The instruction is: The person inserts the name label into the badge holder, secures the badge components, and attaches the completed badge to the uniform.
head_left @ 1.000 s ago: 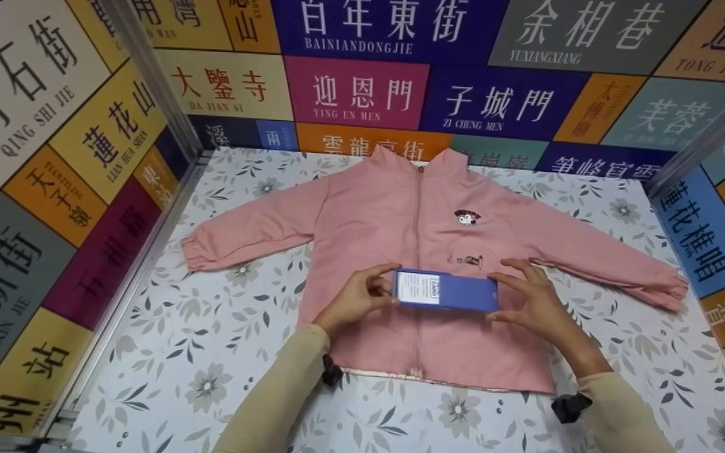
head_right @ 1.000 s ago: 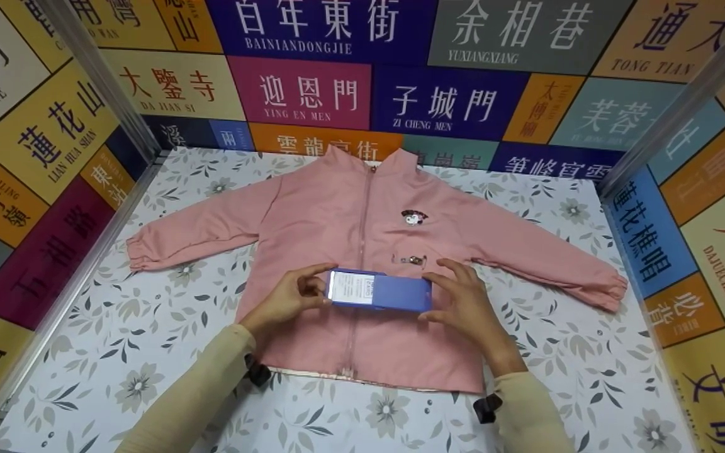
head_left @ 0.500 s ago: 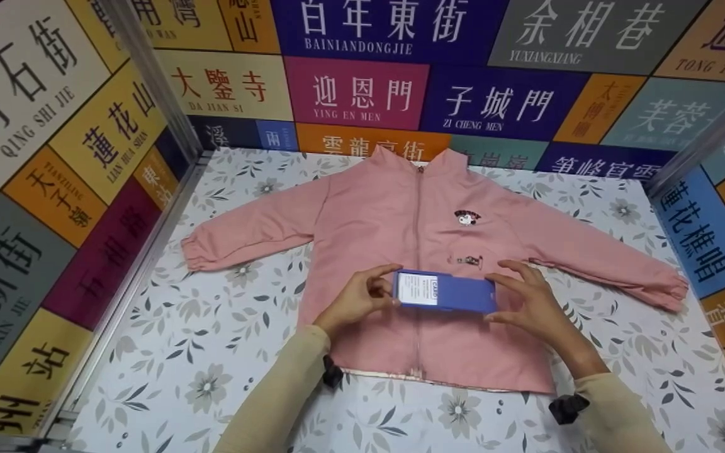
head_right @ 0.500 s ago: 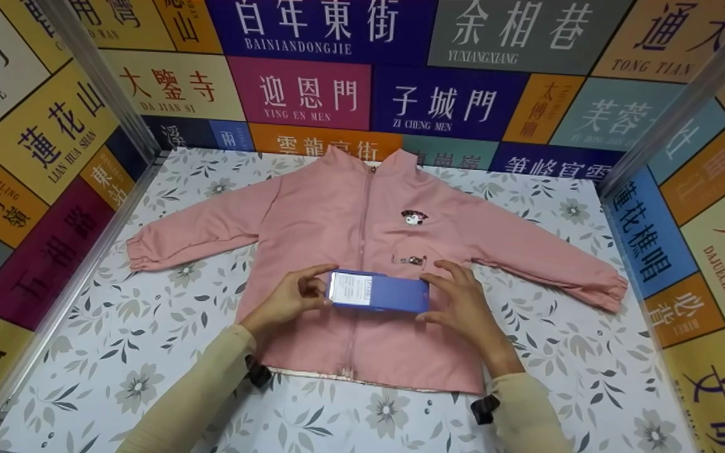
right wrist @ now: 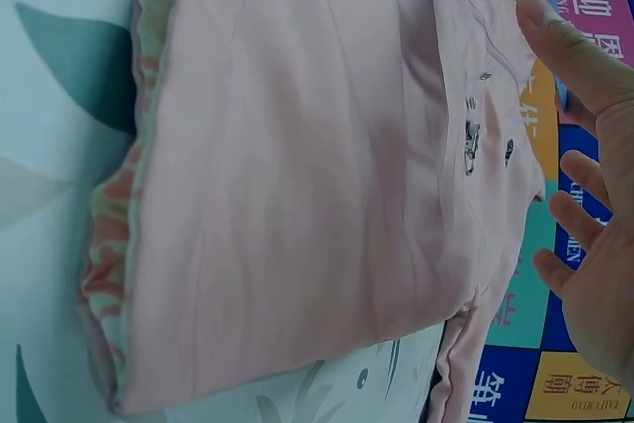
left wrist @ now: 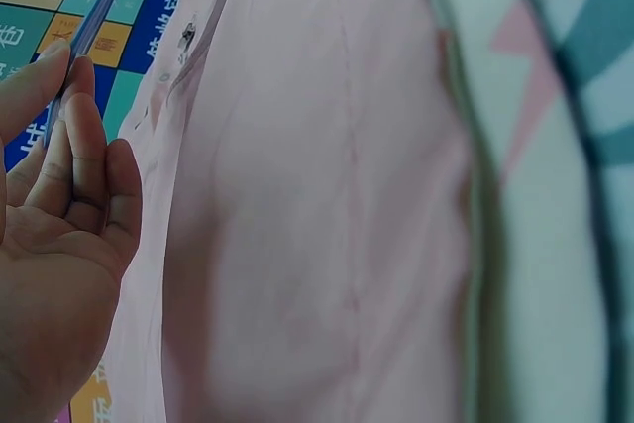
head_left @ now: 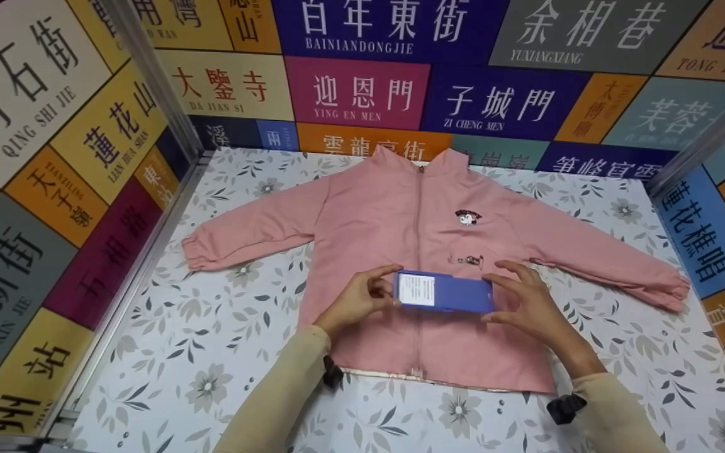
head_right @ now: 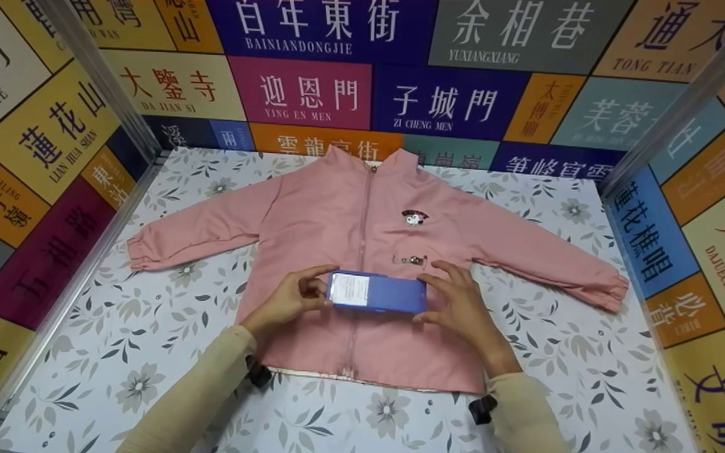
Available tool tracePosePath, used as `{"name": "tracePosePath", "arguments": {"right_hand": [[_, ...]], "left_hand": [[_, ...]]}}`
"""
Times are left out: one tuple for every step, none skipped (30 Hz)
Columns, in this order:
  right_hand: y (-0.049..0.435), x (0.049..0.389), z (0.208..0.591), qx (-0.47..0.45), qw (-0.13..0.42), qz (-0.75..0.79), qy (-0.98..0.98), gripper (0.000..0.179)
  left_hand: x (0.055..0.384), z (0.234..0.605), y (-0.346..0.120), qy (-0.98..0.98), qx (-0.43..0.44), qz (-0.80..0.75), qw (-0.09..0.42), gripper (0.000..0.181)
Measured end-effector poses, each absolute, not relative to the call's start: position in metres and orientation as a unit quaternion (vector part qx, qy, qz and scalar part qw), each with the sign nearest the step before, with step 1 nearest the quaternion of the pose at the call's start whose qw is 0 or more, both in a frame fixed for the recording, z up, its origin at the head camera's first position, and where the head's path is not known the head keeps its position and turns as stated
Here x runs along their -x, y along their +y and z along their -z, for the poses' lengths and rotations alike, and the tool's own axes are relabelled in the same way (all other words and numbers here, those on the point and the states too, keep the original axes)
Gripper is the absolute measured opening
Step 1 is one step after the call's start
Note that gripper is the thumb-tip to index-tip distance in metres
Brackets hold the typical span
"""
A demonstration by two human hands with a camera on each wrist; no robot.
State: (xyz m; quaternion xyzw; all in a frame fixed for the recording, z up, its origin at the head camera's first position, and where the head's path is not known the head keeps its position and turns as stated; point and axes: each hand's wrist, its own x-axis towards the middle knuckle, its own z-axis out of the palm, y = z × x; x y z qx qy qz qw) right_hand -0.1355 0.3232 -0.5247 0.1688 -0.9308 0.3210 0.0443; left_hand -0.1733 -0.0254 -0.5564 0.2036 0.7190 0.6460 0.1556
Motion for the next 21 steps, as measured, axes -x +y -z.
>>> {"name": "tracePosePath", "arguments": {"right_hand": [[0.3223, 0.1355, 0.5246, -0.171, 0.045, -0.322, -0.93, 0.082], [0.3215, 0.1356, 0.5246, -0.173, 0.046, -0.322, -0.93, 0.082], [0.3208, 0.1358, 0.5247, -0.175, 0.047, -0.322, -0.929, 0.082], [0.3199, 0.1359, 0.5247, -0.177, 0.047, -0.321, -0.929, 0.082], [0.3193, 0.1361, 0.5248, -0.179, 0.048, -0.319, -0.929, 0.083], [0.3187, 0.1363, 0.5248, -0.181, 0.049, -0.318, -0.929, 0.083], [0.3182, 0.1365, 0.5249, -0.181, 0.049, -0.318, -0.929, 0.082], [0.3178, 0.1366, 0.5252, -0.181, 0.049, -0.318, -0.929, 0.082], [0.3174, 0.1368, 0.5254, -0.182, 0.051, -0.318, -0.929, 0.083], [0.3169, 0.1368, 0.5255, -0.183, 0.052, -0.319, -0.928, 0.083], [0.3165, 0.1369, 0.5256, -0.184, 0.052, -0.32, -0.928, 0.083], [0.3158, 0.1368, 0.5256, -0.185, 0.053, -0.322, -0.927, 0.083], [0.3153, 0.1368, 0.5256, -0.186, 0.054, -0.322, -0.927, 0.083], [0.3148, 0.1368, 0.5257, -0.188, 0.056, -0.321, -0.926, 0.084], [0.3143, 0.1368, 0.5257, -0.191, 0.058, -0.322, -0.926, 0.084], [0.3138, 0.1368, 0.5256, -0.192, 0.058, -0.322, -0.925, 0.083], [0.3135, 0.1368, 0.5256, -0.193, 0.059, -0.323, -0.925, 0.083], [0.3132, 0.1368, 0.5256, -0.195, 0.06, -0.325, -0.924, 0.083], [0.3132, 0.137, 0.5258, -0.196, 0.06, -0.326, -0.923, 0.082], [0.3131, 0.137, 0.5258, -0.196, 0.06, -0.327, -0.923, 0.082], [0.3129, 0.1369, 0.5256, -0.196, 0.06, -0.329, -0.922, 0.082]], "left_hand": [[0.1734, 0.5568, -0.0251, 0.718, -0.206, -0.646, 0.155, 0.07], [0.1734, 0.5567, -0.0246, 0.718, -0.208, -0.646, 0.156, 0.07], [0.1734, 0.5566, -0.0241, 0.717, -0.209, -0.646, 0.156, 0.07], [0.1733, 0.5566, -0.0236, 0.718, -0.21, -0.645, 0.157, 0.07], [0.1732, 0.5566, -0.0231, 0.718, -0.211, -0.644, 0.158, 0.069], [0.1733, 0.5569, -0.0225, 0.718, -0.211, -0.644, 0.158, 0.069], [0.1733, 0.5568, -0.0221, 0.719, -0.21, -0.643, 0.159, 0.069], [0.1732, 0.5567, -0.0217, 0.72, -0.209, -0.642, 0.16, 0.069], [0.1733, 0.5569, -0.0214, 0.721, -0.208, -0.642, 0.161, 0.069], [0.1733, 0.557, -0.021, 0.722, -0.208, -0.64, 0.161, 0.069], [0.1733, 0.557, -0.0206, 0.722, -0.208, -0.639, 0.162, 0.069], [0.1734, 0.557, -0.0203, 0.722, -0.208, -0.639, 0.163, 0.069], [0.1733, 0.557, -0.02, 0.722, -0.208, -0.639, 0.165, 0.069], [0.1732, 0.557, -0.0195, 0.722, -0.209, -0.639, 0.165, 0.069], [0.1731, 0.5568, -0.0191, 0.72, -0.21, -0.64, 0.165, 0.069], [0.1728, 0.5566, -0.0188, 0.719, -0.211, -0.641, 0.165, 0.069], [0.1727, 0.5564, -0.0185, 0.718, -0.212, -0.642, 0.166, 0.069], [0.1728, 0.5563, -0.0183, 0.716, -0.213, -0.644, 0.165, 0.069], [0.1728, 0.5562, -0.0181, 0.715, -0.214, -0.645, 0.165, 0.069], [0.1729, 0.556, -0.0179, 0.714, -0.216, -0.646, 0.163, 0.069], [0.173, 0.5559, -0.0177, 0.713, -0.216, -0.647, 0.164, 0.069]]}}
